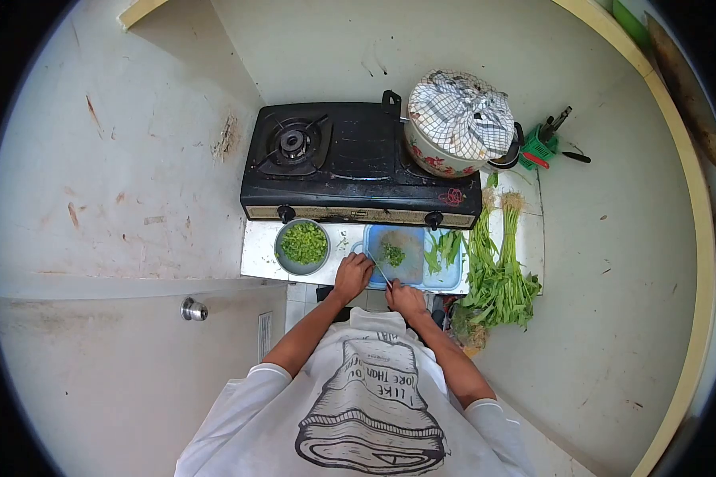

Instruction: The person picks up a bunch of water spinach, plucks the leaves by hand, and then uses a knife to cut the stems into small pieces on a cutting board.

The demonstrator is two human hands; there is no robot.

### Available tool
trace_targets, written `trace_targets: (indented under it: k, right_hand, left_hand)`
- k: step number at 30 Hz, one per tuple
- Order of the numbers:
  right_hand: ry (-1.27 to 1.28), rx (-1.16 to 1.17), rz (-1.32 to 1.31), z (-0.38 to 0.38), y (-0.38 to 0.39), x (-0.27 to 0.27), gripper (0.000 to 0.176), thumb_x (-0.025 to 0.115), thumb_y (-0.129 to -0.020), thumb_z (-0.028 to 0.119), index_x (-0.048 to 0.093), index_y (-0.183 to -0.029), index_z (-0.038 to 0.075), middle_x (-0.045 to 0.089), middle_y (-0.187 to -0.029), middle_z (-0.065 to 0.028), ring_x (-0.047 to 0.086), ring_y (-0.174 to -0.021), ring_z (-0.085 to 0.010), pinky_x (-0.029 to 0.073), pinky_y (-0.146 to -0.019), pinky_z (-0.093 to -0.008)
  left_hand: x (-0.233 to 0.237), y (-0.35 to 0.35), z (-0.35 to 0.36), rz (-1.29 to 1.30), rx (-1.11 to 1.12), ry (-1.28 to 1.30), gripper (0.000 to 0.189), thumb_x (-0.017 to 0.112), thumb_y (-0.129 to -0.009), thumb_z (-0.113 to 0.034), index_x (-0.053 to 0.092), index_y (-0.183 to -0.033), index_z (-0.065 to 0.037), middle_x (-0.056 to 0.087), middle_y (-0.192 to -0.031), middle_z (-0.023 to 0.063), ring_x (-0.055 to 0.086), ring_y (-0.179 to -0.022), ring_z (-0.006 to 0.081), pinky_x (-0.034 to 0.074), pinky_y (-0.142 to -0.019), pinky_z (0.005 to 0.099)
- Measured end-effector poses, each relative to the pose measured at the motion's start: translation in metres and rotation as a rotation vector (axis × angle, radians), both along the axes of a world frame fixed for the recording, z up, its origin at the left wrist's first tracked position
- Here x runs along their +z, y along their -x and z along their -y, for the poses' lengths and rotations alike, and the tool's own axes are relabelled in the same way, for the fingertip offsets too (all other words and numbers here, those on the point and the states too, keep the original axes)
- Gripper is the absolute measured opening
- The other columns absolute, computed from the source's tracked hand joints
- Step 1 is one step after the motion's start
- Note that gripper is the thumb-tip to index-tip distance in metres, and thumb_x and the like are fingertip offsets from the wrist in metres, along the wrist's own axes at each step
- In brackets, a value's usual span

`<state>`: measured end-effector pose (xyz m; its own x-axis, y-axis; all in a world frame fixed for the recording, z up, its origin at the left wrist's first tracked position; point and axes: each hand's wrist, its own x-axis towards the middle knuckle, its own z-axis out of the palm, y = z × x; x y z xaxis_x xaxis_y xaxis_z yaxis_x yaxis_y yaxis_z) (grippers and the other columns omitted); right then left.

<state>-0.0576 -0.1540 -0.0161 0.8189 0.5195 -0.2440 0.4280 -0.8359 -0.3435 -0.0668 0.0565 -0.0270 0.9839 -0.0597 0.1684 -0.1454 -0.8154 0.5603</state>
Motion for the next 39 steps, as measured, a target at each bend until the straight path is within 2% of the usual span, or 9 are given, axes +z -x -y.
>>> trace_targets:
  k: [6,13,15,22,25,30,36,39]
  right_hand:
    - [-0.036,-0.065,-0.001,-0.013,0.001,-0.014,0.037,0.056,-0.101,0.035,0.061,-0.094,0.000,0.070,-0.070,-0.0258,0.072,-0.064,-0.0436,0.060,-0.062,-0.0532]
    - [-0.053,-0.174,0.003,-0.006,0.007,-0.010,0.038,0.056,-0.102,0.035,0.061,-0.096,-0.002,0.070,-0.069,-0.0269,0.072,-0.065,-0.0445,0.059,-0.063,-0.0541]
    - [-0.074,-0.188,0.012,-0.005,0.009,-0.010,0.039,0.055,-0.102,0.036,0.061,-0.097,-0.002,0.069,-0.069,-0.0271,0.072,-0.064,-0.0451,0.059,-0.063,-0.0549]
    - [-0.059,-0.124,-0.021,-0.011,0.013,0.000,0.038,0.054,-0.102,0.037,0.061,-0.097,0.000,0.069,-0.067,-0.0257,0.072,-0.064,-0.0447,0.058,-0.061,-0.0556]
    - [-0.031,-0.093,-0.019,-0.017,0.014,-0.004,0.038,0.054,-0.103,0.035,0.061,-0.095,-0.001,0.070,-0.068,-0.0244,0.073,-0.066,-0.0427,0.059,-0.063,-0.0541]
    - [-0.056,-0.132,0.024,-0.032,0.009,-0.018,0.038,0.054,-0.102,0.036,0.061,-0.093,0.000,0.070,-0.069,-0.0250,0.072,-0.063,-0.0425,0.059,-0.060,-0.0542]
    - [-0.055,-0.170,-0.020,-0.028,0.007,-0.011,0.037,0.054,-0.102,0.035,0.062,-0.095,-0.001,0.071,-0.073,-0.0255,0.073,-0.070,-0.0428,0.060,-0.067,-0.0525]
    - [-0.099,-0.215,-0.032,-0.025,0.008,-0.012,0.039,0.054,-0.102,0.036,0.062,-0.097,-0.002,0.070,-0.073,-0.0271,0.072,-0.070,-0.0451,0.059,-0.068,-0.0550]
  left_hand:
    - [-0.003,-0.001,-0.001,0.015,0.007,0.064,0.009,0.069,-0.089,-0.011,0.074,-0.096,-0.007,0.065,-0.093,0.0087,0.061,-0.092,0.0310,0.049,-0.082,0.0442]
    - [0.000,-0.003,-0.006,-0.063,0.001,0.075,0.009,0.069,-0.090,-0.012,0.075,-0.095,-0.007,0.068,-0.092,0.0102,0.061,-0.092,0.0314,0.050,-0.083,0.0441]
    - [-0.002,-0.003,-0.008,-0.020,-0.028,0.033,0.009,0.069,-0.091,-0.015,0.074,-0.095,-0.009,0.066,-0.092,0.0082,0.061,-0.093,0.0300,0.049,-0.082,0.0433]
    - [-0.002,-0.007,-0.014,0.004,-0.130,-0.029,0.011,0.069,-0.091,-0.017,0.075,-0.097,-0.010,0.064,-0.097,0.0067,0.060,-0.097,0.0286,0.049,-0.082,0.0430]
    - [0.004,-0.007,-0.013,-0.030,-0.123,0.003,0.013,0.072,-0.088,-0.014,0.075,-0.097,-0.006,0.065,-0.094,0.0098,0.061,-0.094,0.0309,0.050,-0.085,0.0433]
    - [0.007,-0.007,-0.016,-0.016,-0.169,-0.051,0.013,0.070,-0.090,-0.016,0.074,-0.099,-0.009,0.065,-0.098,0.0068,0.061,-0.097,0.0287,0.049,-0.084,0.0426]
    - [0.008,-0.004,-0.023,-0.027,-0.222,-0.061,0.015,0.067,-0.090,-0.014,0.073,-0.103,-0.009,0.065,-0.101,0.0061,0.061,-0.099,0.0276,0.049,-0.085,0.0419]
    - [0.005,-0.006,-0.025,-0.029,-0.242,-0.083,0.016,0.066,-0.091,-0.013,0.072,-0.104,-0.008,0.065,-0.101,0.0068,0.061,-0.100,0.0277,0.048,-0.086,0.0415]
